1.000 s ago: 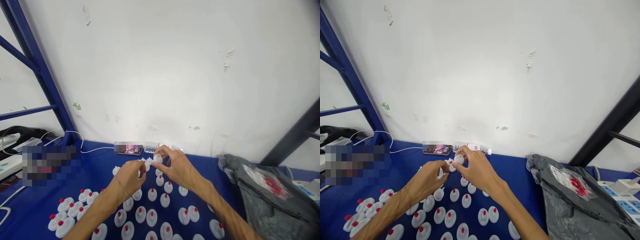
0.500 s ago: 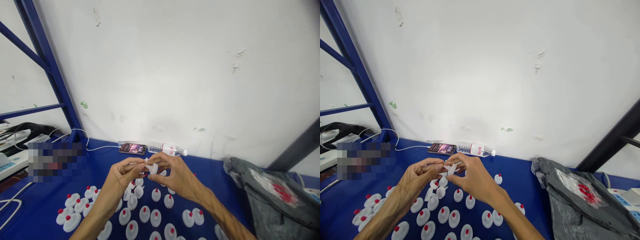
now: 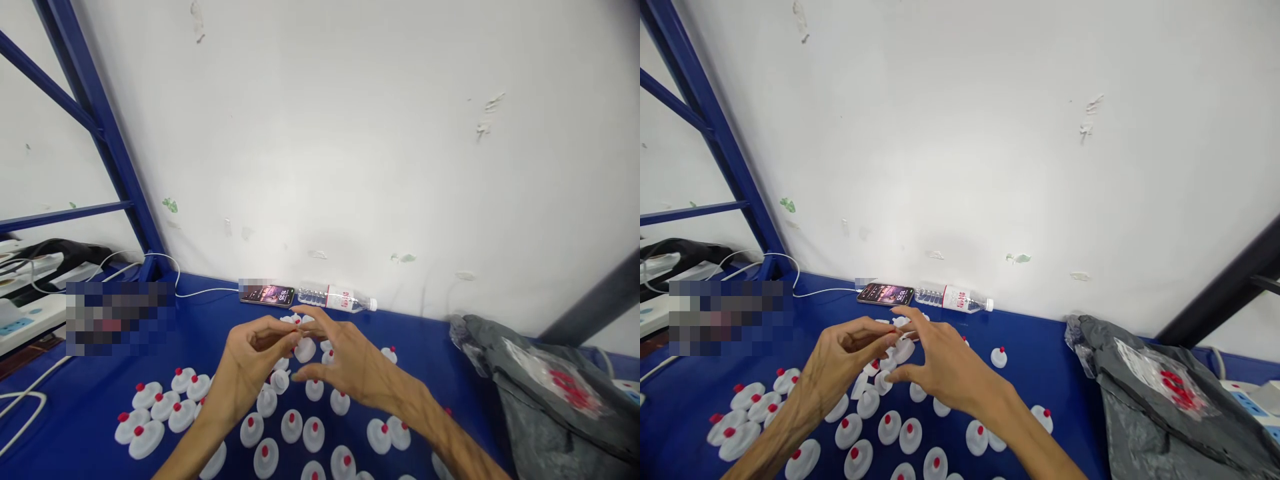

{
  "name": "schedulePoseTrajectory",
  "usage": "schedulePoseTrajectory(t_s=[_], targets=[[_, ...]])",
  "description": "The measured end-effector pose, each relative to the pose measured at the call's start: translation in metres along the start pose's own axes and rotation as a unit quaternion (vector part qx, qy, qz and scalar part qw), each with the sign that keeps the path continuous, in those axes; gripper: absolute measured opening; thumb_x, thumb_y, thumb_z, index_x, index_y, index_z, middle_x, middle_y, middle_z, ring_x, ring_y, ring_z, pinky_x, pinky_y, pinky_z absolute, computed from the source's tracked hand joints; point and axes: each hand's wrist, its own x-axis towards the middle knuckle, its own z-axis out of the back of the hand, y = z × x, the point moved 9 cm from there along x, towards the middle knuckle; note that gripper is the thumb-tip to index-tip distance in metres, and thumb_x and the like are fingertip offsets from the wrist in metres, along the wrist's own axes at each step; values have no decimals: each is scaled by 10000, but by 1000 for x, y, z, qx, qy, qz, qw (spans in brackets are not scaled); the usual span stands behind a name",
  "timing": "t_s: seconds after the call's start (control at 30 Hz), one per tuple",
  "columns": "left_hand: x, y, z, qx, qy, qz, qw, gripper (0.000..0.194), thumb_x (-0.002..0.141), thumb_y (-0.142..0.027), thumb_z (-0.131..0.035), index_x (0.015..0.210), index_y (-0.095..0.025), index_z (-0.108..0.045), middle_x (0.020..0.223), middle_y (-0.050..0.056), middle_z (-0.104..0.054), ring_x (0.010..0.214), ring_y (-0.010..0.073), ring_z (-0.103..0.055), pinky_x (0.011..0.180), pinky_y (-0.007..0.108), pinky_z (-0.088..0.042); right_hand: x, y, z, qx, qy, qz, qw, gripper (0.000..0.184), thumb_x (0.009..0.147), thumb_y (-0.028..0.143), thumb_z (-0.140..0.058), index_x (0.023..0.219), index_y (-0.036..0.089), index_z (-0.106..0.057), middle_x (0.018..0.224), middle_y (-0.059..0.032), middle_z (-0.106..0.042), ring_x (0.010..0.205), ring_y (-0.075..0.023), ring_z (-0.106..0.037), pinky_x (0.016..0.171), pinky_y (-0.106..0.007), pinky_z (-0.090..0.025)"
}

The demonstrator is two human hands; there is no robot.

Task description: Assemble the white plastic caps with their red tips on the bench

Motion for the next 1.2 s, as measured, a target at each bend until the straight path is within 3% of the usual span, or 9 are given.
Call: schedulePoseTrajectory(t_s=[0.1, 0.23, 0.37, 0.57, 0.8, 0.9, 1.0, 1.1, 1.2], targets=[[1, 7, -12, 72, 11, -25, 997, 161, 873, -319, -652, 938, -186, -715, 903, 38, -777, 831, 193, -730, 742, 288, -577, -2, -7, 12, -72, -14, -11, 997, 786, 815, 389, -783, 1461, 426, -337, 1356, -2, -586, 1218, -257, -555, 1012, -444, -449], [5, 24, -39, 202, 73, -53, 975, 148, 843, -112, -652, 966, -174, -705, 847, 13, -760, 784, 183, -715, 771, 345, -564, -2, -3, 31, -89, -67, 13, 994, 549, 923, 302, -667, 1398, 398, -410, 1247, 28, -631, 1138, -172, -591, 1007, -369, -448], [6, 36, -55, 326, 98, -77, 937, 156, 837, -60, -672, 955, -159, -694, 864, 3, -727, 858, 196, -686, 837, 417, -540, -3, 6, 31, -94, -73, 47, 992, 441, 942, 237, -631, 1329, 383, -477, 1188, 67, -654, 1104, -130, -602, 979, -313, -453], [-4, 29, -47, 447, 72, -134, 881, 361, 840, -147, -690, 1199, -181, -670, 1077, 94, -723, 1036, 280, -611, 957, 448, -480, -4, 10, 32, -124, -96, 83, 984, 274, 972, 226, -584, 1229, 320, -555, 1135, 67, -678, 1051, -122, -618, 953, -300, -448], [-31, 41, -33, 542, 36, -153, 826, 203, 831, -103, -610, 982, -114, -745, 949, 163, -709, 949, 365, -618, 849, 551, -508, 3, -5, 23, -182, -110, 80, 974, 165, 1004, 209, -517, 1104, 266, -634, 1055, 22, -703, 1009, -167, -618, 954, -350, -437], [-35, 42, -35, 536, 24, -174, 826, 228, 828, -57, -574, 966, -124, -741, 957, 144, -712, 951, 337, -639, 876, 534, -519, 4, -10, 11, -205, -94, 75, 971, 167, 1007, 208, -509, 1082, 237, -655, 1041, -3, -712, 996, -182, -618, 948, -357, -434], [-37, 34, -29, 505, 3, -198, 840, 242, 884, -134, -564, 1070, -165, -716, 1006, 112, -711, 954, 291, -663, 894, 479, -543, 6, -17, -3, -231, -62, 60, 969, 181, 1010, 213, -510, 1082, 229, -674, 1020, -14, -723, 984, -185, -626, 946, -346, -429], [-44, 20, -10, 468, -22, -218, 856, 304, 973, -274, -476, 1214, -205, -648, 1099, 99, -684, 963, 230, -693, 822, 346, -591, 12, -29, -12, -261, -23, 24, 965, 191, 1000, 218, -533, 1105, 244, -690, 1048, -12, -730, 989, -185, -640, 923, -315, -437], [-54, 13, 18, 424, -43, -208, 880, 305, 997, -361, -428, 1206, -282, -636, 1107, 48, -667, 869, 175, -720, 731, 254, -607, 23, -40, -18, -281, -5, -15, 960, 187, 983, 217, -557, 1055, 251, -726, 1018, -14, -745, 955, -191, -669, 850, -288, -457]])
